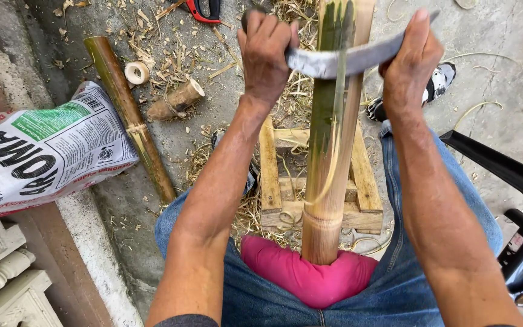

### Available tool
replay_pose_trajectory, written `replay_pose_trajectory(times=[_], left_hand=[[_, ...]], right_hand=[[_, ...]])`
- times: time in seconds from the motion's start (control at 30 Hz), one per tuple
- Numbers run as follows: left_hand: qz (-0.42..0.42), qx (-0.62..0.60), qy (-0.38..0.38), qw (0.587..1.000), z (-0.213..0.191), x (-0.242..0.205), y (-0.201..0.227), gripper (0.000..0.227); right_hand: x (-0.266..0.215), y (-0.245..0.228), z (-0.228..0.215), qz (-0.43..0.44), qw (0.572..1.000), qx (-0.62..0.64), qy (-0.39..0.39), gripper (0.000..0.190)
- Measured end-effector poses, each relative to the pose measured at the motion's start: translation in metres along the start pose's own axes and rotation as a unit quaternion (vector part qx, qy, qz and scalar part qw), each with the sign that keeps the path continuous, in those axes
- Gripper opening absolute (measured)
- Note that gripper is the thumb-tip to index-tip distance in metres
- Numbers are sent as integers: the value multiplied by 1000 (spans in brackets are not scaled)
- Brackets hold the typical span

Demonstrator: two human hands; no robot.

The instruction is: The recorder is shaving or peeling a bamboo stalk using a curved blade and a straight knife while sitting.

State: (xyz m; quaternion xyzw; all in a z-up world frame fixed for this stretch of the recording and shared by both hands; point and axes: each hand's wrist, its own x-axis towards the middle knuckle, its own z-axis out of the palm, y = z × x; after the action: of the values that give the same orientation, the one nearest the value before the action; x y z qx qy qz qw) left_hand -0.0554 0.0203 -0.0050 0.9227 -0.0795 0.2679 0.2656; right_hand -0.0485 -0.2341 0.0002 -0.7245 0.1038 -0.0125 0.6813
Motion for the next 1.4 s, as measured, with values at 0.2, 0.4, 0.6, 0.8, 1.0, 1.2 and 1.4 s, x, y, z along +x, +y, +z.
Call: replay_pose_trajectory(times=[0.2,0.4,0.6,0.8,1.0,1.2,1.4], left_hand=[[31,49,-36,998,99,11,-94,5],[-139,37,-195,970,88,41,-62,18],[-6,21,-1,1000,-14,25,17,12],[-51,-38,-141,988,-119,-113,95,18],[-26,-29,-157,987,-123,-126,97,24],[-38,-14,-88,995,-74,-67,64,25],[-15,20,-41,999,-13,-30,15,30]], right_hand=[[79,41,4,-74,994,61,-47,45],[78,22,-3,-40,996,42,-62,44],[23,-31,5,53,997,-50,-36,60],[-199,11,-48,93,985,-147,21,54],[-222,6,-47,174,977,-105,71,53],[-112,-6,-11,137,987,-49,74,44],[-32,32,-9,33,999,-4,31,49]])
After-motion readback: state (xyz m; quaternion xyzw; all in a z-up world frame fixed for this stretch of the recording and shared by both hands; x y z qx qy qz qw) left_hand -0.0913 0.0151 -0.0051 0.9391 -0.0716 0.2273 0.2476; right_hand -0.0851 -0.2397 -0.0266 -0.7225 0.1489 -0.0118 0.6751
